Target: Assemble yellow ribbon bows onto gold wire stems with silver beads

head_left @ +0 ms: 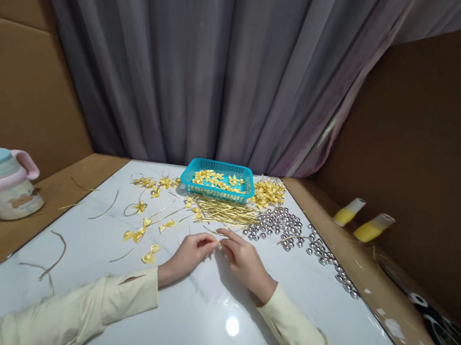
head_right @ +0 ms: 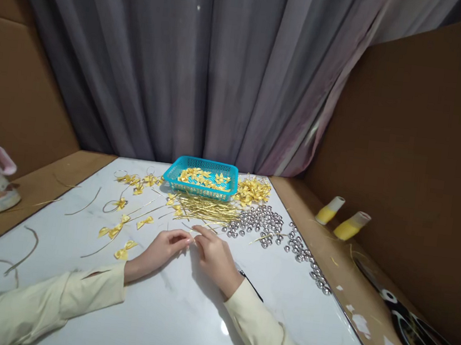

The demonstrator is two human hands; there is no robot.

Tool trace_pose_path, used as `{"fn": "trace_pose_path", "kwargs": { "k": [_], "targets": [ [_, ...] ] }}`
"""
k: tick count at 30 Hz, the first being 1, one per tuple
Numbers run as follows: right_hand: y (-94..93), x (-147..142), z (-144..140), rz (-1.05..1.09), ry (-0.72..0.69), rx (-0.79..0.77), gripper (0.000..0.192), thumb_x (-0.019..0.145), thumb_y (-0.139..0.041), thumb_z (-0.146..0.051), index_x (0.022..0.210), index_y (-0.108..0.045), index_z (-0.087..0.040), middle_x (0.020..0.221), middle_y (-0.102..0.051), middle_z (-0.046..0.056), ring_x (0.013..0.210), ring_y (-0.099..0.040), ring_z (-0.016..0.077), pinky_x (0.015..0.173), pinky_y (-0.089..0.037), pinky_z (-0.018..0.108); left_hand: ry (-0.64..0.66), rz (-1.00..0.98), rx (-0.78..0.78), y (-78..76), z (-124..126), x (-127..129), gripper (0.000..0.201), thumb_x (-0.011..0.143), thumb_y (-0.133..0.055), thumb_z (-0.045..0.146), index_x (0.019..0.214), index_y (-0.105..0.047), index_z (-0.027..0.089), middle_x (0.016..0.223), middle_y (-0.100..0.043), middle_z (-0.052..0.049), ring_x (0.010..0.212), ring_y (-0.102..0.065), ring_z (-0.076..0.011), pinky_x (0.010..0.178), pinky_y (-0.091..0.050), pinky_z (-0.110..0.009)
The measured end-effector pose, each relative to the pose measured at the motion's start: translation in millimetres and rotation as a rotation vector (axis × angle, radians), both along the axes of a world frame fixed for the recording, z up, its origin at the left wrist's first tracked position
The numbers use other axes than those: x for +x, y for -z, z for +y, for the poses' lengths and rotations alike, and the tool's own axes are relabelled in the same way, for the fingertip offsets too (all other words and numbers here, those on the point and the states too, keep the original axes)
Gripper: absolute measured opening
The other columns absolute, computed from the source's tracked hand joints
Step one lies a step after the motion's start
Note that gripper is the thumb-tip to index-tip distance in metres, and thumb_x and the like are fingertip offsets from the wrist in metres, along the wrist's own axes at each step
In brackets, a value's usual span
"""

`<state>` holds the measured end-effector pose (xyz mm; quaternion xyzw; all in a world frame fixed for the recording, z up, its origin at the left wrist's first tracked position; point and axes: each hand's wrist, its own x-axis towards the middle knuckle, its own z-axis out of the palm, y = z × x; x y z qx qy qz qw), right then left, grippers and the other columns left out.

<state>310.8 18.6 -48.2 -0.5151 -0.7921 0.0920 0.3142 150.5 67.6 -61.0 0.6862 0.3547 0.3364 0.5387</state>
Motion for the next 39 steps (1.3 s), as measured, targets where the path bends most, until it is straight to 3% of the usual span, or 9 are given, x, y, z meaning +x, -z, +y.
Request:
{"fn": "trace_pose_path", "kwargs": {
  "k": [6,14,22,27,31,39],
  "targets": [
    [0.3,2,-1,-0.109,-0.064,0.081,0.033,0.078,-0.043,0.0,0.097,-0.066,-0.015,0.112,-0.065,0.009,0.098,-0.061,0.0224,0.081,-0.051,0.033,0.002,-0.025,-0.027,-0.9,1,0,0.02,0.074,-0.055,0.033,0.069,-0.059,0.014,0.057,-0.052,0.001,0.053,-0.046,-0.0116,0.053,-0.037,-0.023],
    [1.6,3,0,-0.092,-0.053,0.079,0.033,0.078,-0.042,0.0,0.095,-0.066,-0.015,0.105,-0.067,0.008,0.092,-0.064,0.0201,0.079,-0.052,0.03,-0.011,-0.032,-0.044,0.2,1,0,0.022,0.075,-0.057,0.034,0.071,-0.063,0.014,0.057,-0.054,0.001,0.052,-0.047,-0.0114,0.052,-0.038,-0.022],
    [-3.6,1,1,0.034,0.0,0.012,0.03,0.077,-0.042,0.001,0.081,-0.066,-0.017,0.097,-0.068,0.008,0.086,-0.064,0.0173,0.076,-0.05,0.027,-0.033,-0.035,-0.003,2.0,2,0,0.021,0.072,-0.062,0.033,0.082,-0.065,0.014,0.08,-0.067,-0.006,0.074,-0.058,-0.0174,0.069,-0.045,-0.027],
    [-3.6,0,1,0.073,0.008,-0.02,0.029,0.074,-0.043,0.002,0.077,-0.066,-0.016,0.093,-0.068,0.008,0.084,-0.064,0.0181,0.074,-0.049,0.028,-0.046,-0.001,0.064,2.2,1,-1,0.021,0.075,-0.058,0.032,0.082,-0.064,0.014,0.073,-0.063,-0.003,0.067,-0.055,-0.015,0.064,-0.043,-0.026],
    [-4.5,-1,1,0.096,0.012,-0.034,0.028,0.073,-0.044,0.003,0.074,-0.065,-0.015,0.091,-0.068,0.009,0.083,-0.063,0.019,0.073,-0.049,0.028,-0.084,0.048,0.176,-2.1,-3,-2,0.017,0.074,-0.059,0.028,0.083,-0.063,0.014,0.059,-0.049,0.003,0.055,-0.044,-0.012,0.054,-0.036,-0.023],
    [-7.7,-3,0,0.133,-0.003,-0.048,0.028,0.074,-0.045,0.002,0.075,-0.065,-0.017,0.088,-0.068,0.007,0.081,-0.063,0.0173,0.073,-0.048,0.027,-0.079,0.089,0.377,-7.9,-12,-3,0.01,0.076,-0.057,0.024,0.082,-0.063,0.018,0.065,-0.047,0.002,0.061,-0.045,-0.0138,0.062,-0.037,-0.024]
  ]
}}
